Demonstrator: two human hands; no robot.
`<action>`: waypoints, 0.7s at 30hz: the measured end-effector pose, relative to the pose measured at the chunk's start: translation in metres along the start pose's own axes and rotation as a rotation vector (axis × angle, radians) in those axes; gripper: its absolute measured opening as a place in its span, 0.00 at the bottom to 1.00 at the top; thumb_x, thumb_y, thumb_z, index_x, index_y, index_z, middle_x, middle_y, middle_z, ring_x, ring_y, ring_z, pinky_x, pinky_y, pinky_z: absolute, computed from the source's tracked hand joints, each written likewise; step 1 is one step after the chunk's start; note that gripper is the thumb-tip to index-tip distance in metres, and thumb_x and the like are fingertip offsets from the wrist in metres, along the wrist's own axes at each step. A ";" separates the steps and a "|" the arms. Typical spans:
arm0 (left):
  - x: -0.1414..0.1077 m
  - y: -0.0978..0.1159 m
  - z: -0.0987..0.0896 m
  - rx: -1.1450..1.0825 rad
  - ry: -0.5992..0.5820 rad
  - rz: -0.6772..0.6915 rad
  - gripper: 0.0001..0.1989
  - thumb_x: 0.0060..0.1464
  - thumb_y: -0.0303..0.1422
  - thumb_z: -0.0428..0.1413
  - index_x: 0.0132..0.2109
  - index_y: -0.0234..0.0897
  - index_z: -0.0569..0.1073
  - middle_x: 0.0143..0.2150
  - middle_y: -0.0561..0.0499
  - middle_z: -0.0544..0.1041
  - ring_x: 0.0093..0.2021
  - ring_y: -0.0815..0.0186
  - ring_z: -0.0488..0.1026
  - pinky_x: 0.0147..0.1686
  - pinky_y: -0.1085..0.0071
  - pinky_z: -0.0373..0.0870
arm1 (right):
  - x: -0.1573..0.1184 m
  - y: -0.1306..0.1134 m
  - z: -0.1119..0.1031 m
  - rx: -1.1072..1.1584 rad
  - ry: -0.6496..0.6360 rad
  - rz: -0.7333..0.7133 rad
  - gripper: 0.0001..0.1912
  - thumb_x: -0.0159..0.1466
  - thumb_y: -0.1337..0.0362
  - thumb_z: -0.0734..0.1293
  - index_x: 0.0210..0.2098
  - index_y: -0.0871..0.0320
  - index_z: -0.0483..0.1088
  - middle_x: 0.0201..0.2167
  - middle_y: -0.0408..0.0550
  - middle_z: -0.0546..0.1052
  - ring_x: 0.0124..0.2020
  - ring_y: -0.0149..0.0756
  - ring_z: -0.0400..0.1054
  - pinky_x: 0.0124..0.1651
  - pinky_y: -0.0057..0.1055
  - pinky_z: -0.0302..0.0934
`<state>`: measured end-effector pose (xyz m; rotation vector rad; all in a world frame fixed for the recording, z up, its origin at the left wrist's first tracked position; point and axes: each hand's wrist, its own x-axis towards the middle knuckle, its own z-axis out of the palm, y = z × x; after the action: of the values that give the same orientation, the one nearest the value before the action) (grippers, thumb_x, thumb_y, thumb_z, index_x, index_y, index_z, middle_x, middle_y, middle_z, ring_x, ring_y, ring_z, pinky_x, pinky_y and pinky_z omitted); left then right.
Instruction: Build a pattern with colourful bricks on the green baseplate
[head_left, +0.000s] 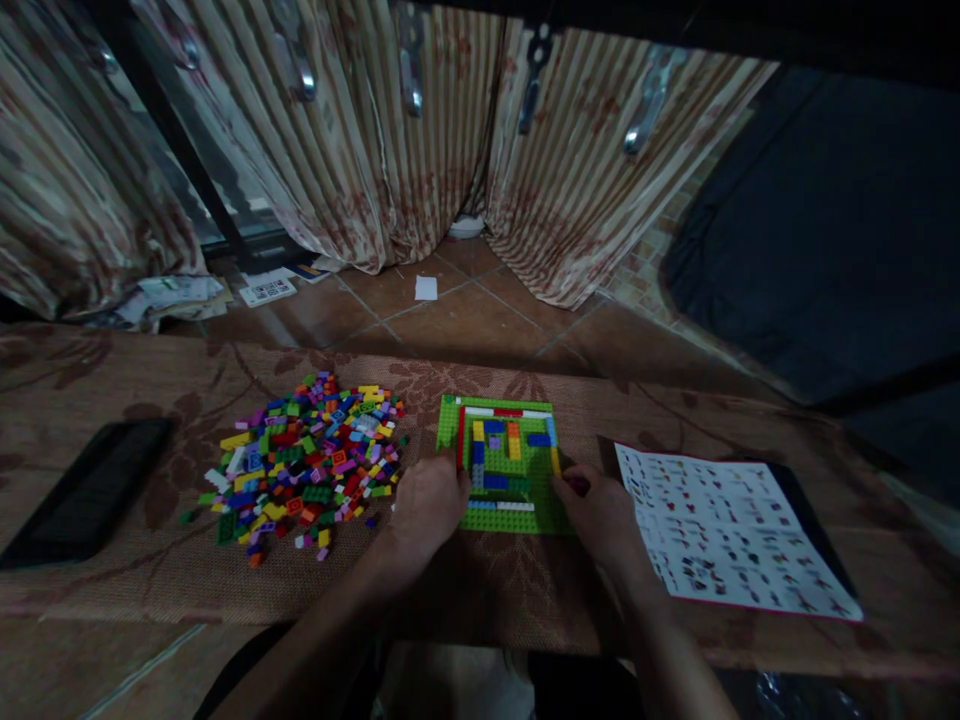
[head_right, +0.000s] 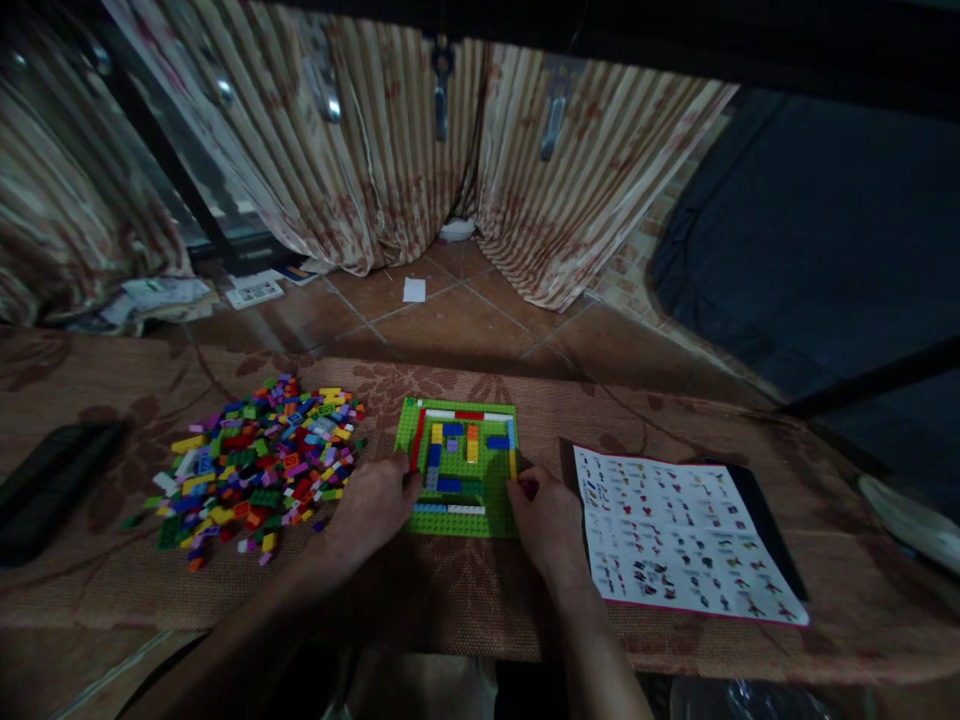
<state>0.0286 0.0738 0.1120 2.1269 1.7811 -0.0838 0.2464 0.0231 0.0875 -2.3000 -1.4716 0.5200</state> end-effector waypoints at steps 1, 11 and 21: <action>0.000 0.000 0.000 0.002 0.002 0.003 0.14 0.60 0.34 0.46 0.41 0.33 0.75 0.37 0.42 0.80 0.40 0.58 0.78 0.40 0.68 0.71 | -0.001 0.004 -0.003 0.039 -0.014 0.006 0.11 0.60 0.56 0.63 0.32 0.55 0.73 0.30 0.49 0.79 0.31 0.39 0.72 0.33 0.32 0.60; 0.002 -0.004 0.004 -0.019 0.027 0.030 0.15 0.60 0.35 0.46 0.41 0.34 0.75 0.36 0.43 0.80 0.39 0.58 0.78 0.39 0.67 0.71 | -0.021 0.026 -0.018 0.356 -0.228 0.146 0.11 0.58 0.58 0.66 0.37 0.56 0.73 0.31 0.48 0.80 0.29 0.37 0.75 0.32 0.31 0.67; 0.004 -0.005 0.003 -0.020 0.005 0.029 0.15 0.60 0.37 0.46 0.40 0.35 0.75 0.35 0.44 0.80 0.38 0.59 0.78 0.39 0.68 0.71 | -0.018 0.028 -0.018 0.286 -0.182 0.070 0.11 0.54 0.60 0.68 0.35 0.58 0.74 0.30 0.47 0.79 0.31 0.37 0.73 0.35 0.32 0.64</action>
<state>0.0251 0.0772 0.1066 2.1401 1.7465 -0.0532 0.2701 -0.0057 0.0910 -2.1293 -1.2992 0.9178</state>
